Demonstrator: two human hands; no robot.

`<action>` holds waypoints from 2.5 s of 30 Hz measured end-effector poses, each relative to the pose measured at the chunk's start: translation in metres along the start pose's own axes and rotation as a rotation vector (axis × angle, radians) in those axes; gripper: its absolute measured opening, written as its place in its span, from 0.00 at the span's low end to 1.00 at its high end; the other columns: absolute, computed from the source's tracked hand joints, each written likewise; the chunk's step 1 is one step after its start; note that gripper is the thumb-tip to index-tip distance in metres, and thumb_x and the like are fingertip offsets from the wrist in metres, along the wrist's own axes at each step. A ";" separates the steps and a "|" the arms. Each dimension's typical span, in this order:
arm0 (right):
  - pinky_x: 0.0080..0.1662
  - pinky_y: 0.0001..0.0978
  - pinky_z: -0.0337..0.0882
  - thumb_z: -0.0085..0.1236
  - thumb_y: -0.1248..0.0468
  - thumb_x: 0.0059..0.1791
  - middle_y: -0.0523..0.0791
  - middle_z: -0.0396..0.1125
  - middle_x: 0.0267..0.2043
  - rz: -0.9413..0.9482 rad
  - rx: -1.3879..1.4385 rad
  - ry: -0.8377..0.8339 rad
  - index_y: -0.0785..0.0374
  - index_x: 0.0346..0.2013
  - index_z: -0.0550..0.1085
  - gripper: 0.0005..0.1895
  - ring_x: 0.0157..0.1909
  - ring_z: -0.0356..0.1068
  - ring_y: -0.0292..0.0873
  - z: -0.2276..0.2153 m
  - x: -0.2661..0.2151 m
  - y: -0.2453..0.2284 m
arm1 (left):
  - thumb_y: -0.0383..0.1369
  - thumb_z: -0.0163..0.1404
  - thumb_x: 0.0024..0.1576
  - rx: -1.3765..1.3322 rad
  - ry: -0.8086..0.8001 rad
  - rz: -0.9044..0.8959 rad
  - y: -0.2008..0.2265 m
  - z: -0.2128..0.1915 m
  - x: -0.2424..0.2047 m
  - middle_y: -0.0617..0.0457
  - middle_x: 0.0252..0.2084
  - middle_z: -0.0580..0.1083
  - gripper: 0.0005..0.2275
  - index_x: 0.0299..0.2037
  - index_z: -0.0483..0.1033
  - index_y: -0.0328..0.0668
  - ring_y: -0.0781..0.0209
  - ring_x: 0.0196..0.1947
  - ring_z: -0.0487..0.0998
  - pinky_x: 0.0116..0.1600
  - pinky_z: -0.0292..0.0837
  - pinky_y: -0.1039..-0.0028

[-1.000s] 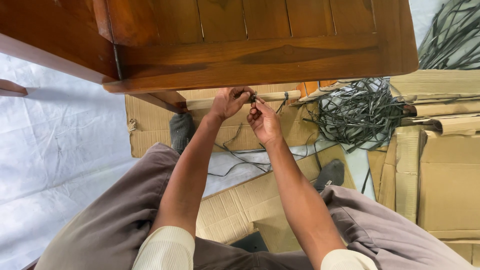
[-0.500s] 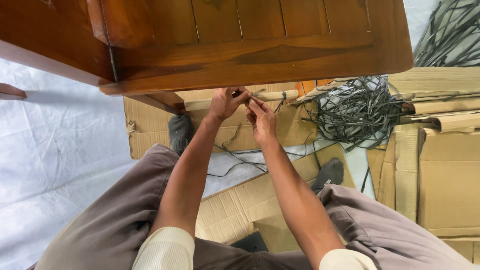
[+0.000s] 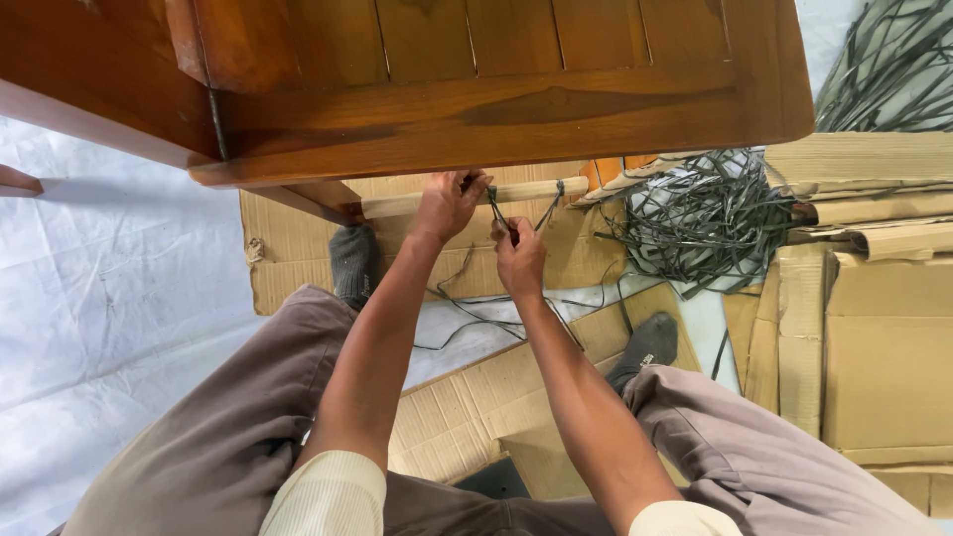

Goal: Wrapping wooden furniture legs with cardboard padding and securing them with plastic ties.

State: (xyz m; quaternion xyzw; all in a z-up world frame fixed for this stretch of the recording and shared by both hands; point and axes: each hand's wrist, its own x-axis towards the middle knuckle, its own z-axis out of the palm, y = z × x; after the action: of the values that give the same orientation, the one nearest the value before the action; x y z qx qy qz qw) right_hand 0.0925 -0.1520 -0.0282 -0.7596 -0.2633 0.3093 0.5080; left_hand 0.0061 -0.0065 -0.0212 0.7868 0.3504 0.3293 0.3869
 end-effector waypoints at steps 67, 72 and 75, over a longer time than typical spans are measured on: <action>0.58 0.44 0.67 0.51 0.64 0.53 0.50 0.68 0.60 -0.023 -0.619 0.352 0.65 0.50 0.76 0.13 0.60 0.68 0.56 -0.247 0.071 0.163 | 0.43 0.58 0.55 0.442 -1.047 -0.068 0.036 0.147 -0.188 0.50 0.80 0.46 0.37 0.73 0.55 0.44 0.43 0.79 0.42 0.70 0.51 0.36; 0.55 0.40 0.73 0.50 0.64 0.56 0.49 0.71 0.56 -0.289 -0.432 0.504 0.65 0.50 0.78 0.13 0.53 0.73 0.51 -0.222 0.048 0.132 | 0.44 0.57 0.56 0.429 -1.062 -0.106 0.036 0.148 -0.189 0.51 0.80 0.44 0.38 0.74 0.53 0.44 0.44 0.79 0.39 0.70 0.49 0.35; 0.41 0.32 0.75 0.54 0.61 0.55 0.43 0.72 0.54 -0.155 0.239 0.440 0.65 0.48 0.79 0.13 0.40 0.73 0.38 -0.199 0.034 0.126 | 0.44 0.57 0.56 0.395 -1.048 -0.117 0.040 0.144 -0.183 0.49 0.79 0.45 0.35 0.72 0.57 0.43 0.44 0.78 0.40 0.69 0.49 0.35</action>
State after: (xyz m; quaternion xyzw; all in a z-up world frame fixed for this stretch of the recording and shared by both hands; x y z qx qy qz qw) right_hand 0.2731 -0.2926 -0.0949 -0.7209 -0.1655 0.1257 0.6611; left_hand 0.0337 -0.2268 -0.1025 0.8820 0.2095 -0.1993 0.3720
